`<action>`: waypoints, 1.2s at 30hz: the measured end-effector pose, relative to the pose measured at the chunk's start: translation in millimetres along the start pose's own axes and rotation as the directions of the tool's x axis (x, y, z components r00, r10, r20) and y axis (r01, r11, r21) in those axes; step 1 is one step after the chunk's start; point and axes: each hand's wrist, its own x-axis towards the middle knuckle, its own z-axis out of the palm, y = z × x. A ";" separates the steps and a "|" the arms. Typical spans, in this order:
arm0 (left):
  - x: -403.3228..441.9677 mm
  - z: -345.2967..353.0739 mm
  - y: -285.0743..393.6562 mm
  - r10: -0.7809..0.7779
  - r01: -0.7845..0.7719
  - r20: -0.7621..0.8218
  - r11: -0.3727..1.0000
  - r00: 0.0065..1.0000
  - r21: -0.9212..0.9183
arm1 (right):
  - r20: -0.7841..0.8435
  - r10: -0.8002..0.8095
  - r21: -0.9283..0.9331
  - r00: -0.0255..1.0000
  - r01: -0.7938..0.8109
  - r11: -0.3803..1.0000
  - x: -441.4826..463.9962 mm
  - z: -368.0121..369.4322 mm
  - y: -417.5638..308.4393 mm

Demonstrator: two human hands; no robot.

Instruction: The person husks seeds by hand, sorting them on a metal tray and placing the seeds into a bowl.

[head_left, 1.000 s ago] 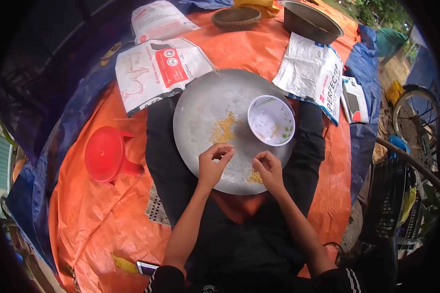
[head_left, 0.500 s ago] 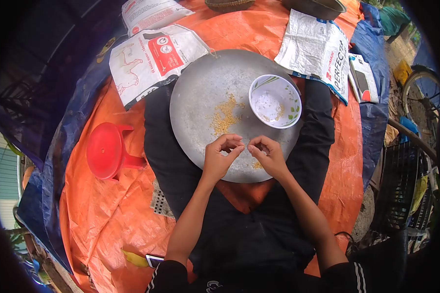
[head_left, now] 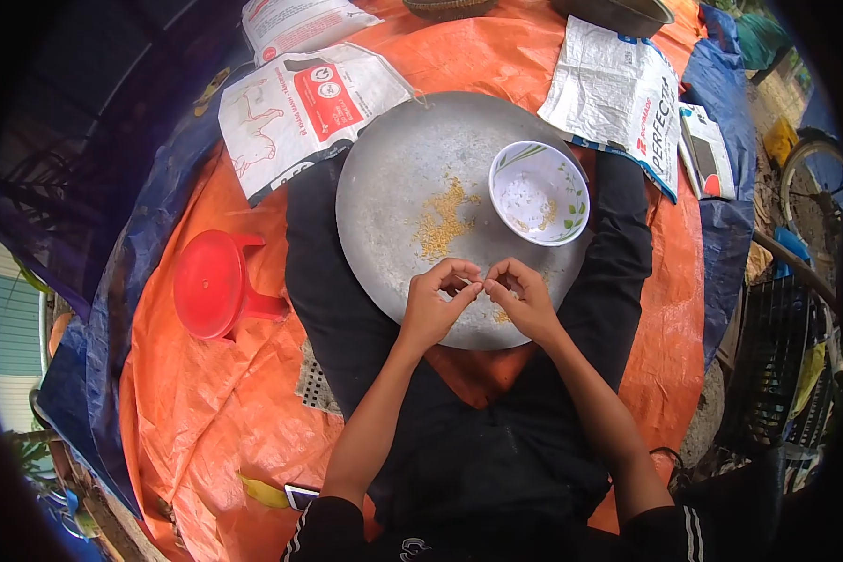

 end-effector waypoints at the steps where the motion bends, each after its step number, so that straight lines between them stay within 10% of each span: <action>1: -0.5 -0.1 0.4 -0.001 0.001 -0.002 1.000 1.000 0.001 | 0.004 0.004 0.022 1.000 -0.004 1.000 0.1 -0.2 0.3; 36: -0.1 5.7 2.7 0.063 -0.053 -0.037 0.975 0.997 0.214 | 0.086 0.116 0.133 0.989 -0.127 0.983 0.7 1.1 2.0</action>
